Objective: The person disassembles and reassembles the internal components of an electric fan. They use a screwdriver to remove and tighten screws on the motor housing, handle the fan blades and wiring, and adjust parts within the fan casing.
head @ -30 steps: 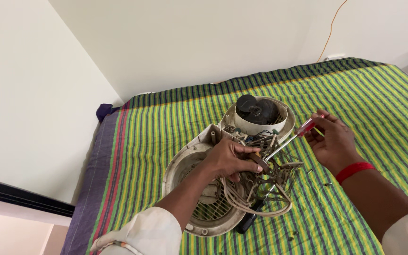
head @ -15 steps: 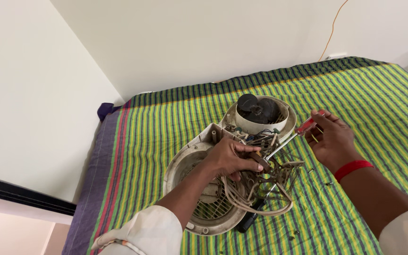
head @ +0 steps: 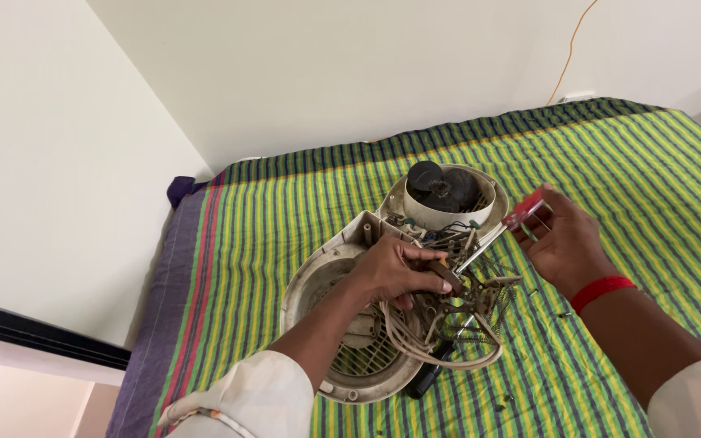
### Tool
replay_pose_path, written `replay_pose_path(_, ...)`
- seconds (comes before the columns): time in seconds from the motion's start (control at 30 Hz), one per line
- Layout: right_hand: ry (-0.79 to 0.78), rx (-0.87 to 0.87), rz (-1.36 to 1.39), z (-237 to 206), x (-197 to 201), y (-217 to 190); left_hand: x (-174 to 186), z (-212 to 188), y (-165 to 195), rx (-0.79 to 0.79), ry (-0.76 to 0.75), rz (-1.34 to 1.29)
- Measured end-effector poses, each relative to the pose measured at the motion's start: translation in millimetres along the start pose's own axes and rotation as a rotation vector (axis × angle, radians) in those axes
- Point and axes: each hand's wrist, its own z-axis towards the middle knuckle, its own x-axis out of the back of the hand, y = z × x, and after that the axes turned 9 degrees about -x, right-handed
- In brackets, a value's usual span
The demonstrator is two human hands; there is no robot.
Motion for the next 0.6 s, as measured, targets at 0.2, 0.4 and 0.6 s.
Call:
replay_pose_path(0.2,0.011,0.034,-0.027,18.0,13.4,2.2,-0.3,0.4,0.5,-0.025,0.004,-0.005)
replay_pose_path(0.4,0.001,0.041,-0.032,23.0,17.6,0.7,-1.0,-1.5,4.7,0.021,0.010,0.020)
replay_pose_path(0.6,-0.015,-0.029,0.049,12.0,7.6,3.0,-0.7,-1.3,4.4,0.013,0.014,-0.002)
